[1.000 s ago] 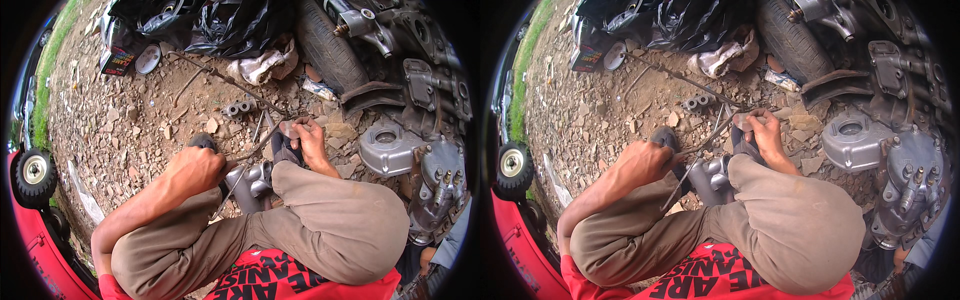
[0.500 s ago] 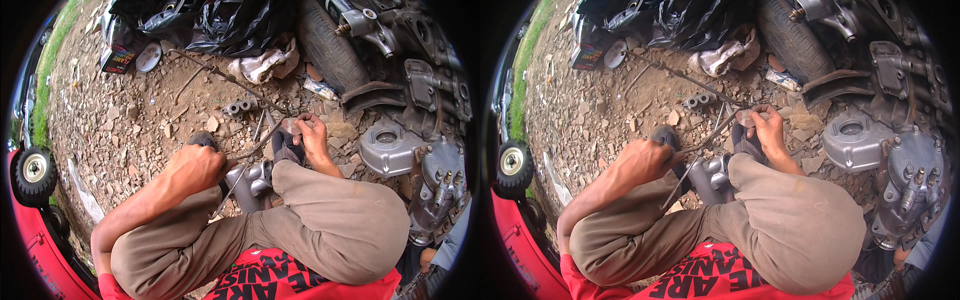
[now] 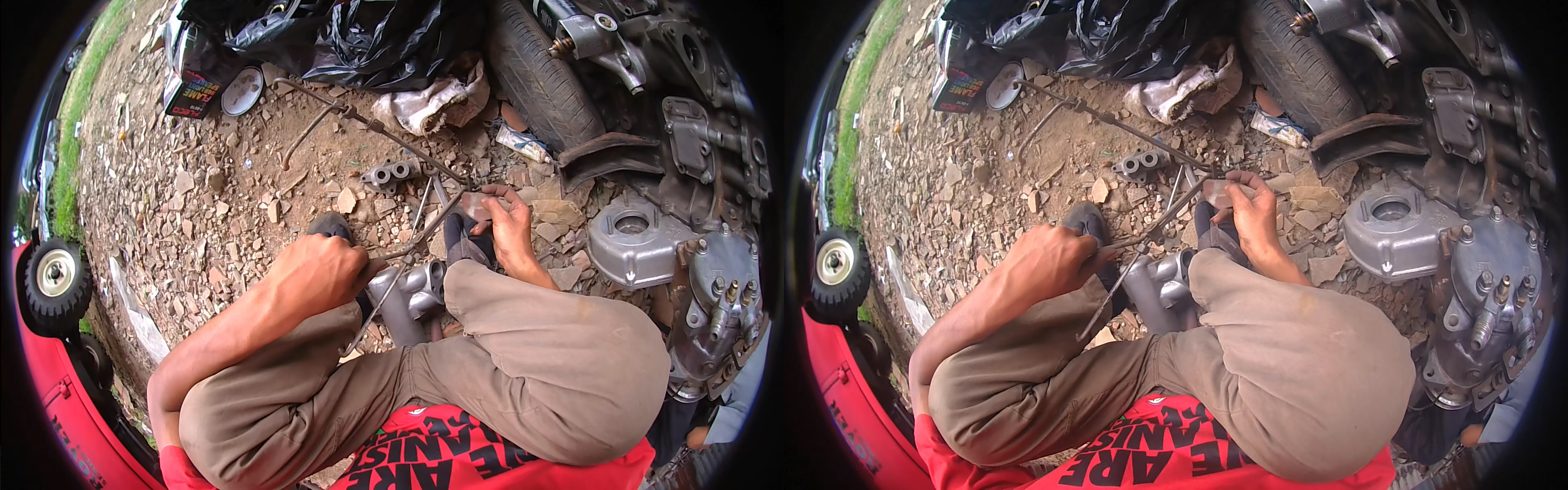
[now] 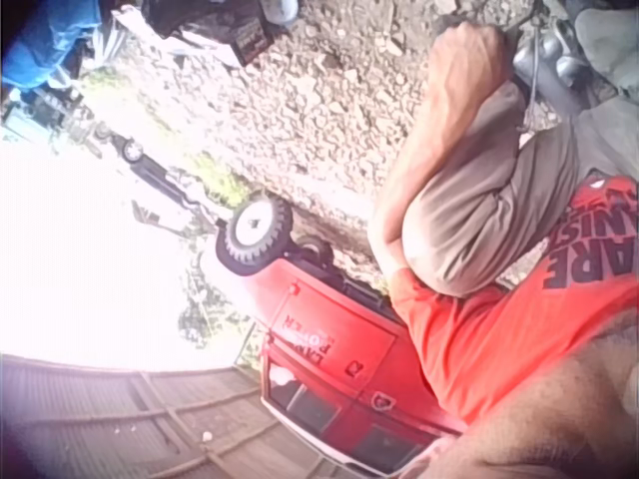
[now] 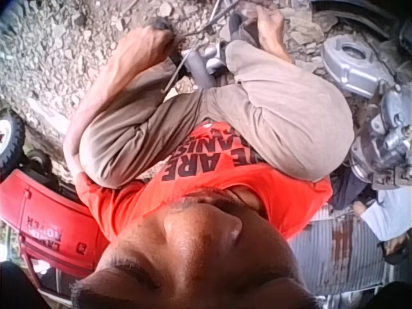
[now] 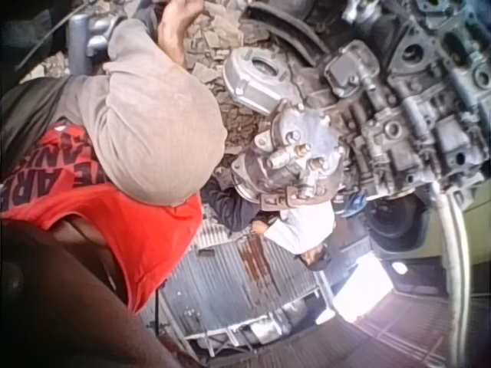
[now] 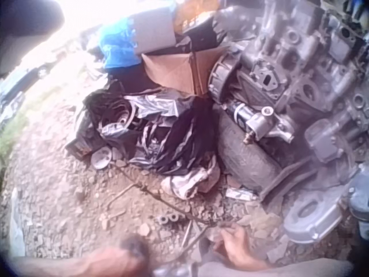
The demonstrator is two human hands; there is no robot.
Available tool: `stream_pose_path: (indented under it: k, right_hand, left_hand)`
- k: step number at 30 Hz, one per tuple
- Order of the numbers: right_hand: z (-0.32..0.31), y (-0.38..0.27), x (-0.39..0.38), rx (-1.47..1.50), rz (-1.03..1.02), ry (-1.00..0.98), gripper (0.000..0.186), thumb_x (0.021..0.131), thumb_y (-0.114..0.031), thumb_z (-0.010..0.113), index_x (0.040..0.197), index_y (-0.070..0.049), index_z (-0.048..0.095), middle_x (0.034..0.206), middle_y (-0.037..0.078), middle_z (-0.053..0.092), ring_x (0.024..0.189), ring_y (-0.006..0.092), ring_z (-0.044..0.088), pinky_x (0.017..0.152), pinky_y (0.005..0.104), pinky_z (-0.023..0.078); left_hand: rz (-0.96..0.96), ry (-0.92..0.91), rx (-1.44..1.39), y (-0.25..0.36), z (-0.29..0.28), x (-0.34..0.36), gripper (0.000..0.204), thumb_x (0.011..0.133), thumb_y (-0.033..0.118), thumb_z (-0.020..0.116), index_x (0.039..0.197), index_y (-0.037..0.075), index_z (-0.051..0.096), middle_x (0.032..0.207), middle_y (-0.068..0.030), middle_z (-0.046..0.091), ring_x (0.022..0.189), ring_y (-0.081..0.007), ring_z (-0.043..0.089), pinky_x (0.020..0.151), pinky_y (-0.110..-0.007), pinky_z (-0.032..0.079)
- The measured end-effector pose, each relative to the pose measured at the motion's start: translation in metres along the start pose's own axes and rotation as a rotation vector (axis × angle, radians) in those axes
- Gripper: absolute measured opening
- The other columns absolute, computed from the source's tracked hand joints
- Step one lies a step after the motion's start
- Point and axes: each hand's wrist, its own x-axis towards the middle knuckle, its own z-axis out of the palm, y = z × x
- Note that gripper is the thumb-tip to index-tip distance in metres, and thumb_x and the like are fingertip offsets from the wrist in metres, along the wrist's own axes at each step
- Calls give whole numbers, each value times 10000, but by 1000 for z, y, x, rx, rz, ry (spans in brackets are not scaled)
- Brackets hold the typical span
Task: The person sits on the ground and manipulates a bent metal rod, attempting to straighten it by hand. They also handle a small cylindrical metal part and a long thin metal rod, moving them around and inspecting them.
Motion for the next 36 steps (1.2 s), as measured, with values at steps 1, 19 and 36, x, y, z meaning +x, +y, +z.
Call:
stream_pose_path:
  k: [1,19,36]
  right_hand:
    - [-2,2,0,3,16,-19,148,930,-35,541,1055,23,595,883,135,660,561,154,613,476,276,546]
    - [-4,1,-2,-37,67,-50,141,928,-46,523,982,48,614,874,168,671,510,186,623,497,318,572]
    - [-6,-7,-12,-287,-113,-254,206,950,-51,539,1079,44,668,997,131,698,734,134,661,566,264,566]
  left_hand:
    - [-3,-2,6,0,0,1,488,949,409,557,672,27,678,592,-190,613,575,-365,653,534,-446,544]
    - [28,22,26,-1,4,0,493,953,406,558,659,24,662,555,-178,604,536,-354,648,501,-439,536]
    - [-9,-14,13,0,1,1,475,946,406,562,693,23,686,601,-193,619,590,-364,660,547,-445,549]
